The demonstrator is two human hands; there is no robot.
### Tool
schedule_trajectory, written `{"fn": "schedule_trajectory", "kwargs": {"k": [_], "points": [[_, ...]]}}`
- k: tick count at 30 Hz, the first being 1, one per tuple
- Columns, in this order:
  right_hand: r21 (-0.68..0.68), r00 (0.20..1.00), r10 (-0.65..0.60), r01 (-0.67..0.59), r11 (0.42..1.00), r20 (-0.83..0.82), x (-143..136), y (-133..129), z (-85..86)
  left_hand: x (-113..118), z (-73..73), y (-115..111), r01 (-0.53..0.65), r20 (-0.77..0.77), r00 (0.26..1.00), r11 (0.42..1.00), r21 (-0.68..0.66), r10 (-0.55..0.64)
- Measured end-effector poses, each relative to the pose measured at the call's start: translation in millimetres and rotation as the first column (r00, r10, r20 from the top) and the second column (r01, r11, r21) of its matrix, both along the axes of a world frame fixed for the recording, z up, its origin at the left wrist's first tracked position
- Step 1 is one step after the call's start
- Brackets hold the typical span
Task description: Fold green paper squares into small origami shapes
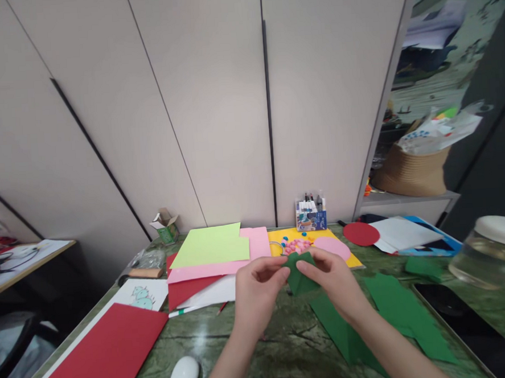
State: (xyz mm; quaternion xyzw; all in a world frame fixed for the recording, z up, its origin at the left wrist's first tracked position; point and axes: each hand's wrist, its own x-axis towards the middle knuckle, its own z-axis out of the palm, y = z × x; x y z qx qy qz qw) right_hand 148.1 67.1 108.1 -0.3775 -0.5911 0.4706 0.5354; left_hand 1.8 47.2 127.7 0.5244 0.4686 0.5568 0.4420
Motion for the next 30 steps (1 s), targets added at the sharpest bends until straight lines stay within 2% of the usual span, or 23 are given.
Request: {"fn": "schedule_trajectory", "kwargs": {"k": [22, 27, 30], "points": [[0.053, 0.985, -0.053, 0.063, 0.997, -0.167, 3.7, 3.6, -5.3, 2.2, 0.3, -1.6, 0.016, -0.028, 0.999, 1.000, 0.011, -0.016], [0.006, 0.997, 0.083, -0.083, 0.997, -0.006, 2.8, 1.0, -1.0, -0.4, -1.5, 3.2, -0.013, 0.008, 1.000, 0.999, 0.032, 0.012], [0.030, 0.991, 0.042, -0.046, 0.999, 0.125, 1.0, -0.7, 1.4, -1.2, -2.4, 5.1, -0.010, 0.042, 0.999, 0.999, 0.030, 0.009]]}}
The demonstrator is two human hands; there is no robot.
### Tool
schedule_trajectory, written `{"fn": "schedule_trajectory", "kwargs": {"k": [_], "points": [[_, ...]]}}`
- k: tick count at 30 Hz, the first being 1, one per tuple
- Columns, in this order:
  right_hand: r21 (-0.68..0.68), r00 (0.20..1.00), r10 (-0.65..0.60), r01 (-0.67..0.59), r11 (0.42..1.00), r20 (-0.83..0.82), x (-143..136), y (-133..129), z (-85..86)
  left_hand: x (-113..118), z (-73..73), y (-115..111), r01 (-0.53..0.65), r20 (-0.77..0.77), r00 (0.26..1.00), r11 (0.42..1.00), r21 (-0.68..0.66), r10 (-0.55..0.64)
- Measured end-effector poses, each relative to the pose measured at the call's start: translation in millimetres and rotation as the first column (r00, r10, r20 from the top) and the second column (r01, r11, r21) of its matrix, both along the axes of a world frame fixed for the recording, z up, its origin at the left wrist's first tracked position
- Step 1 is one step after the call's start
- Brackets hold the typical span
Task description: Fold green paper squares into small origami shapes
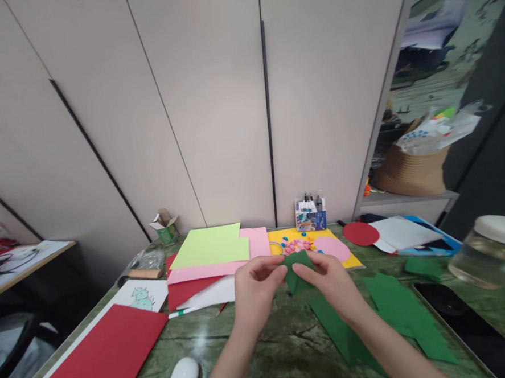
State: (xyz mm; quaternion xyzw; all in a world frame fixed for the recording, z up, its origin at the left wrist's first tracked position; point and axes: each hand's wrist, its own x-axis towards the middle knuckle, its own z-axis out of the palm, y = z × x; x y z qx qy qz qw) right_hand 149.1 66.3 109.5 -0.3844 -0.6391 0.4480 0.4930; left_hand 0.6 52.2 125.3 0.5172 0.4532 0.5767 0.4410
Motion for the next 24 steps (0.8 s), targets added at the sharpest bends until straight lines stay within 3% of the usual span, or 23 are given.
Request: {"fn": "schedule_trajectory", "kwargs": {"k": [4, 11, 19, 24], "points": [[0.075, 0.992, -0.105, 0.100, 0.992, 0.074, -3.4, -0.7, 1.0, 0.9, 0.5, -1.5, 0.003, 0.033, 0.999, 1.000, 0.004, -0.003], [0.020, 1.000, 0.001, -0.001, 1.000, 0.026, -3.3, -1.5, 3.1, 2.8, -3.3, 0.3, -0.023, 0.095, 0.995, 0.999, 0.023, 0.021], [0.012, 0.996, -0.056, 0.055, 0.998, 0.075, -4.6, -0.7, 1.8, 1.2, -9.8, 4.4, -0.013, 0.147, 0.989, 1.000, 0.017, 0.011], [-0.044, 0.998, -0.054, 0.055, 0.998, 0.015, -7.0, 1.0, -4.4, 2.1, -12.5, 5.9, -0.041, 0.170, 0.985, 0.999, 0.017, 0.038]]}}
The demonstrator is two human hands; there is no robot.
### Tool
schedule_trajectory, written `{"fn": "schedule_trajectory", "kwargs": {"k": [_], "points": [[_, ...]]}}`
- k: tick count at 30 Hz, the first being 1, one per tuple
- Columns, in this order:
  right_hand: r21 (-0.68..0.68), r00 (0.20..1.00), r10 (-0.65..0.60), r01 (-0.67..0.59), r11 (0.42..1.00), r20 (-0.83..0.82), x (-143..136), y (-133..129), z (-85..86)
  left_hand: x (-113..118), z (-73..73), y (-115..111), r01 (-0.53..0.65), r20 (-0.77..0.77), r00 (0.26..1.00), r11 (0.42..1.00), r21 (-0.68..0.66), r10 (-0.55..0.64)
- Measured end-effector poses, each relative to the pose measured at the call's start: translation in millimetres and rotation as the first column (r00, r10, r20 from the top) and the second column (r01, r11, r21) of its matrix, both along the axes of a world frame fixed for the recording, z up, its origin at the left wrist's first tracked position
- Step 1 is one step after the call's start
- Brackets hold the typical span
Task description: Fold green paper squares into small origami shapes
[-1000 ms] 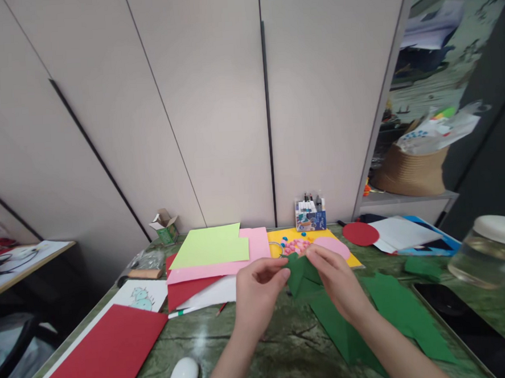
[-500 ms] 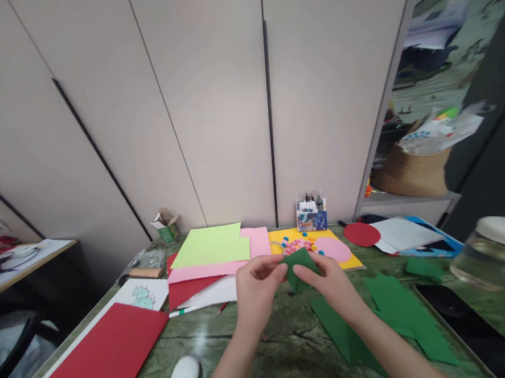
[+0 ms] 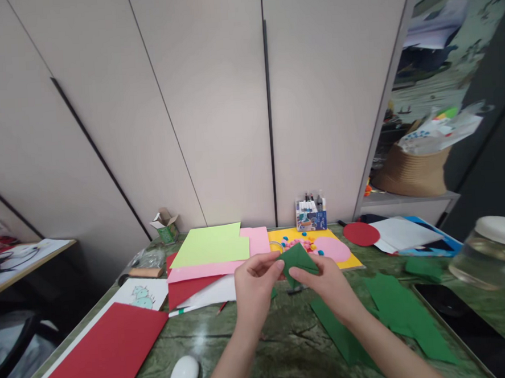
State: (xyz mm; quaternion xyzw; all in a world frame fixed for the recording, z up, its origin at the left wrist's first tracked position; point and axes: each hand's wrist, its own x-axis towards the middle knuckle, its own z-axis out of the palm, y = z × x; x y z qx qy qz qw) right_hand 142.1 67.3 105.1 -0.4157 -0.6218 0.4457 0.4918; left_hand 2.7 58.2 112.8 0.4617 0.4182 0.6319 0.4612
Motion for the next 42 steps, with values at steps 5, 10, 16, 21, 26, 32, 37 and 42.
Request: {"fn": "schedule_trajectory", "kwargs": {"k": [5, 10, 16, 21, 26, 32, 37, 42], "points": [[-0.025, 1.000, 0.019, -0.019, 1.000, -0.016, -1.1, -1.4, -1.2, 0.6, -2.6, 1.1, -0.005, 0.041, 0.999, 1.000, -0.010, 0.006], [-0.020, 1.000, 0.001, -0.001, 1.000, 0.008, -1.5, -2.1, -2.2, 1.3, -2.2, 0.3, -0.010, 0.052, 0.999, 1.000, -0.007, 0.011], [-0.029, 0.997, 0.065, -0.064, 0.998, 0.030, -1.1, 0.1, -5.5, 1.5, -2.0, 0.4, -0.066, 0.013, 0.998, 0.998, 0.010, 0.066], [-0.036, 0.999, 0.047, -0.047, 0.998, 0.021, -2.3, -1.9, -4.5, 1.3, -1.6, 0.7, -0.061, 0.036, 0.998, 0.998, 0.014, 0.060], [-0.047, 0.996, 0.083, -0.082, 0.995, 0.015, -2.9, -2.6, -3.8, 1.9, -3.2, 0.0, -0.065, 0.051, 0.997, 0.998, 0.023, 0.064], [0.020, 0.993, 0.038, -0.041, 0.999, 0.108, -4.7, -3.2, -5.6, 0.9, -5.6, 1.7, -0.074, 0.059, 0.996, 0.997, 0.028, 0.072], [0.045, 0.986, 0.057, -0.065, 0.997, 0.155, -4.9, -6.3, -3.0, 0.0, -5.4, 2.0, -0.080, 0.077, 0.994, 0.996, 0.035, 0.077], [0.081, 0.976, -0.021, 0.003, 0.997, 0.215, -5.8, -8.2, -2.4, 0.0, -5.3, 1.4, -0.075, 0.083, 0.994, 0.997, 0.033, 0.072]]}}
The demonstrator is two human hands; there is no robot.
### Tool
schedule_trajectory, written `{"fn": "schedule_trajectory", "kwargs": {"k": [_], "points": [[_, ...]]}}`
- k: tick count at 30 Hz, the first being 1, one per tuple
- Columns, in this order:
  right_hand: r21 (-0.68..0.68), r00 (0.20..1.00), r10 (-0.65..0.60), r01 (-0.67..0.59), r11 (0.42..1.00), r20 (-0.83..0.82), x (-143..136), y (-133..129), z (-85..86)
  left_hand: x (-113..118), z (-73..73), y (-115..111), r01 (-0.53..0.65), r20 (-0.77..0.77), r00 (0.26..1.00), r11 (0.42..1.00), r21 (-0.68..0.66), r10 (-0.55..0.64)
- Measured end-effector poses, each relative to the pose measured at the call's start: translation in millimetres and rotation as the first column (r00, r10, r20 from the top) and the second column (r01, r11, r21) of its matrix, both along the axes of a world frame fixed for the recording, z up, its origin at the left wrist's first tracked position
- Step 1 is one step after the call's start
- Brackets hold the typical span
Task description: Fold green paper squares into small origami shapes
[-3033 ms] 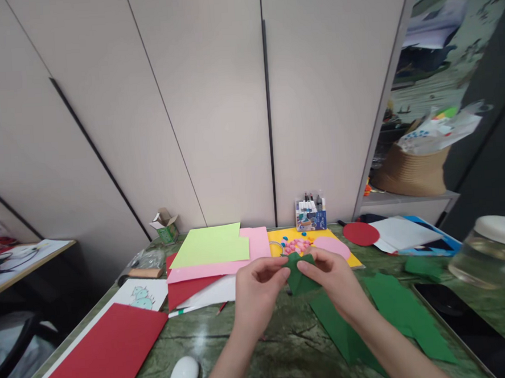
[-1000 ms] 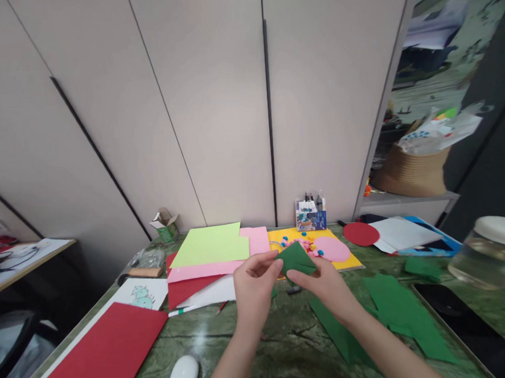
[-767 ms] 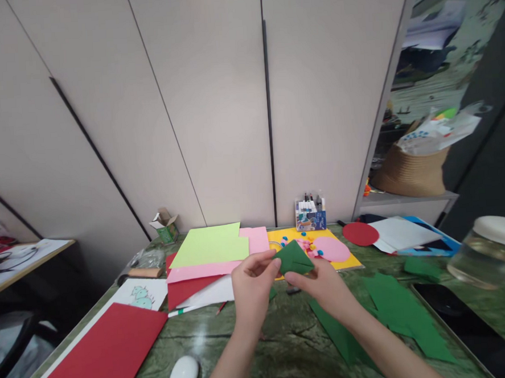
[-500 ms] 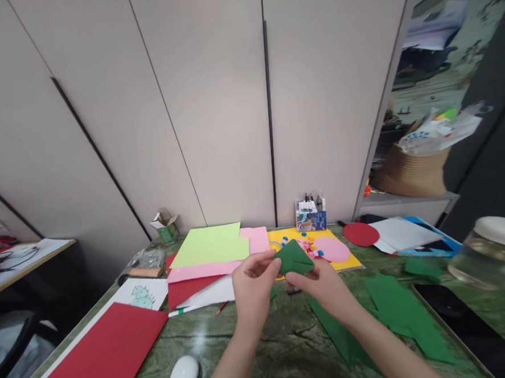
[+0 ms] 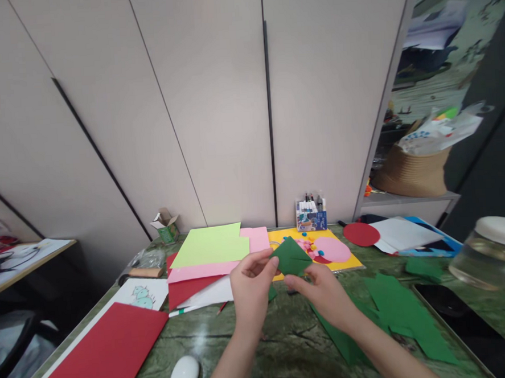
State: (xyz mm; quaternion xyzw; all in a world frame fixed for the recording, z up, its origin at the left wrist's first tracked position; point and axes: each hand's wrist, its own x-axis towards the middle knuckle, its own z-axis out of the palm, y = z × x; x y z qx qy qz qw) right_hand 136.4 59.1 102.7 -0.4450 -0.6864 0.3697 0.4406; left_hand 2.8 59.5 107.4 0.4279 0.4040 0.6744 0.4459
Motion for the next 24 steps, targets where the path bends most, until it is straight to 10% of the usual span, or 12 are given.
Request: {"fn": "schedule_trajectory", "kwargs": {"k": [7, 24], "points": [[-0.075, 0.975, 0.154, -0.168, 0.983, -0.162, 11.8, 9.2, 5.2, -0.6, 7.2, -1.1, 0.067, -0.058, 0.996, 0.998, -0.014, -0.068], [-0.044, 0.926, 0.006, -0.024, 0.999, -0.377, 15.5, 13.3, 7.5, 5.8, 15.7, -7.9, 0.217, -0.386, 0.894, 0.974, -0.070, -0.227]]}}
